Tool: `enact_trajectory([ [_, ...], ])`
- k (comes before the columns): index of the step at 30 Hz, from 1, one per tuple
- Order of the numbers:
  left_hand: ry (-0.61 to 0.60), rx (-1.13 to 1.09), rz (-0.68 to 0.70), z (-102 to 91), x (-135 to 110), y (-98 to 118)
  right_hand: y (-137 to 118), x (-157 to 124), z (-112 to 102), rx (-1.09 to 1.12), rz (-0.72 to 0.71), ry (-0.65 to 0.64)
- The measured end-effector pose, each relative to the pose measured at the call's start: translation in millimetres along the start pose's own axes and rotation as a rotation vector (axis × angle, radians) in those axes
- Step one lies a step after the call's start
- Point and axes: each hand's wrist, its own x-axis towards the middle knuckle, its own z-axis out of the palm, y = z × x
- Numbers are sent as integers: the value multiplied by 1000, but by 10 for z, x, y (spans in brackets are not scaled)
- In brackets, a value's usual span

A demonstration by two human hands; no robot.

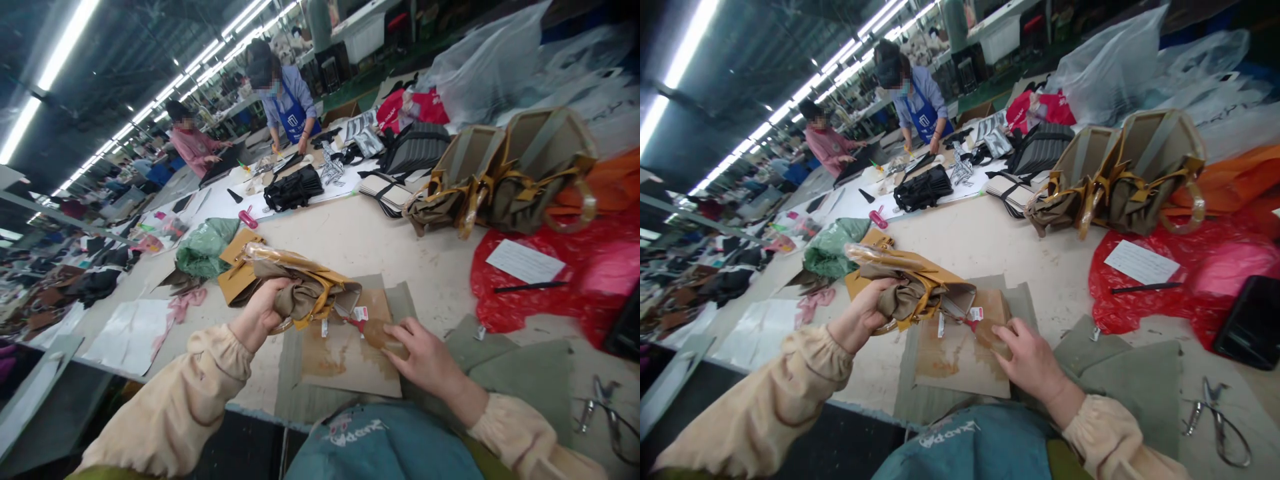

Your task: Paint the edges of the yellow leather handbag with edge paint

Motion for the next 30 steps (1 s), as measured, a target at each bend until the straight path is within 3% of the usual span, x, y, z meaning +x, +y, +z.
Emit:
enact_trajectory([
  [7, -99, -31, -11, 134, 94, 14, 3, -83, 3, -172, -137, 98],
  [12, -71, -49, -6, 111, 71, 8, 4, -163, 33, -182, -161, 216],
  [18, -63, -50, -1, 57, 49, 1, -112, -134, 88, -183, -190, 117],
  [25, -75, -66, 3, 15, 54, -1, -7, -92, 68, -222, -168, 177],
  [30, -96, -61, 8, 10, 52, -6, -75, -121, 58, -217, -203, 156],
])
